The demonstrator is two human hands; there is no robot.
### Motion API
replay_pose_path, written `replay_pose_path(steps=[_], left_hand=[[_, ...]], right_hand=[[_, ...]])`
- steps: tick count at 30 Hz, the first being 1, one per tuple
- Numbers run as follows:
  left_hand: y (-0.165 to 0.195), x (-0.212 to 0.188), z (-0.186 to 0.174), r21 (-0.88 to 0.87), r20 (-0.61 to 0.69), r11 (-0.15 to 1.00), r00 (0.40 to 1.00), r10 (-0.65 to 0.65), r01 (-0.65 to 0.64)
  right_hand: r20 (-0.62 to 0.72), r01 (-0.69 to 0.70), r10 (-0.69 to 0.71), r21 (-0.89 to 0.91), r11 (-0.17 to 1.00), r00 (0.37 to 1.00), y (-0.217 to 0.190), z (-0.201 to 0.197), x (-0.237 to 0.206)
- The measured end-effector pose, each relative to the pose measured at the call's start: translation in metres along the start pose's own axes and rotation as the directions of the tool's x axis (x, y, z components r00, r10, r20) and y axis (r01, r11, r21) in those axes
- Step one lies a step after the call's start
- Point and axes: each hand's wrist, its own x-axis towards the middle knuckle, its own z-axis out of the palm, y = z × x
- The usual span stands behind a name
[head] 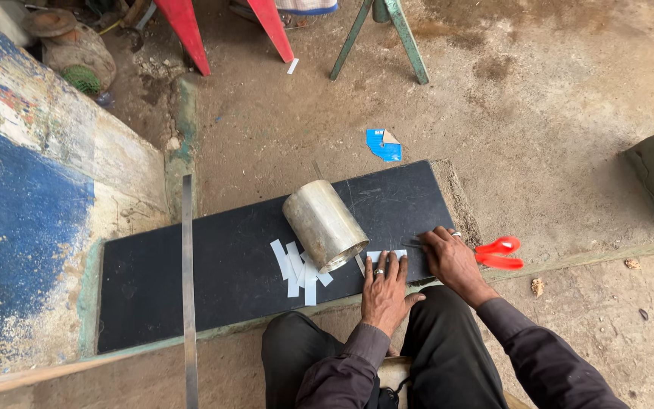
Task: The person sits on a chair and cuts a white sheet into narrow strips using red-handled scissors, then folds and creases the strips by hand on their lap. They press the folded strips flat on the board and stack the finished strips next to a metal can on the work board.
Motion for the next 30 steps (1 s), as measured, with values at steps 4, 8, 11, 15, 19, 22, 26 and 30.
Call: replay_pose_path(steps=[4,8,11,15,19,22,26,30], left_hand=[[0.003,0.006,0.001,0.006,0.023,1.0,1.0,-0.009,0.009],[0.0,0.01,0.002,-0.002,0.006,1.0,1.0,-0.005,0.005],[-0.001,0.014,0.004,-0.009,0.016,1.0,1.0,-0.011,0.011],[-0.002,0.018,0.008,-0.007,0.035,1.0,0.999,-0.012,0.013],[-0.004,0.021,0.013,0.0,0.028,1.0,1.0,-0.004,0.004],[-0.006,0.023,0.016,-0.011,0.045,1.0,0.999,-0.001,0.001],[-0.008,0.027,0.02,-0.027,0.06,1.0,0.998,-0.004,0.006],[-0.009,0.031,0.023,-0.018,0.053,1.0,0.999,0.001,0.0]], right_hand=[[0.018,0.073,-0.072,-0.082,0.994,0.997,0.003,-0.004,-0.003],[0.037,0.078,-0.075,-0.1,0.992,0.997,0.006,-0.003,0.006],[0.086,0.067,-0.054,-0.161,0.985,0.995,0.008,-0.002,0.01],[-0.039,0.193,-0.198,-0.098,0.976,0.979,0.009,0.005,0.009],[-0.031,0.156,-0.158,-0.052,0.986,0.987,0.012,0.015,0.01],[-0.046,0.168,-0.171,-0.059,0.984,0.984,0.015,0.019,0.013],[-0.03,0.16,-0.161,-0.058,0.985,0.986,0.019,0.023,0.014],[-0.022,0.126,-0.13,-0.124,0.984,0.991,0.021,0.028,0.016]])
